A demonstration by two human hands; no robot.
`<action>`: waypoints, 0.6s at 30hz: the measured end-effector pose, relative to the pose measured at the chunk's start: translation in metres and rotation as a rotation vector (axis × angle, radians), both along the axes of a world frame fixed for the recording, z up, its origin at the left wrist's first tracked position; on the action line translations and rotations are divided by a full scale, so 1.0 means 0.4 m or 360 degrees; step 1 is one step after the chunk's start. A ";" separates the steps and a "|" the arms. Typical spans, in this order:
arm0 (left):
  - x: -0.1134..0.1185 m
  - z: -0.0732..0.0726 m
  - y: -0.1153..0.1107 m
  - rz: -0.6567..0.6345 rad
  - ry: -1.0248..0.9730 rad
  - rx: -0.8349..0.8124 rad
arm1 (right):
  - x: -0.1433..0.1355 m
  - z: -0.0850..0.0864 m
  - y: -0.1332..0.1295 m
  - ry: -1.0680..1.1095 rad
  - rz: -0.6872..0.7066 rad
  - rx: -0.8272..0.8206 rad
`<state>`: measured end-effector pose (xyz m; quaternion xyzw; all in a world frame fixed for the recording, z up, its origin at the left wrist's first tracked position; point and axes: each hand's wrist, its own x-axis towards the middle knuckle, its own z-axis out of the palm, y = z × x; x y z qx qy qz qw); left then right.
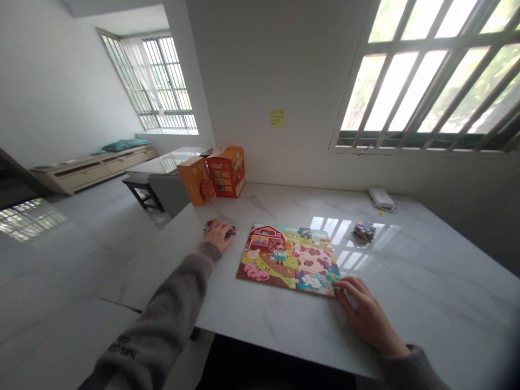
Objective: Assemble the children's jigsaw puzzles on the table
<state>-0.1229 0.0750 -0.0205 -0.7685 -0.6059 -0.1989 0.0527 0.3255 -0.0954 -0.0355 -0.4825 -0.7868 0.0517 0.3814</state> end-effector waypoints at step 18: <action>0.006 -0.028 -0.007 -0.0409 -0.0638 0.0198 | 0.008 -0.001 0.001 0.0102 -0.0030 0.0021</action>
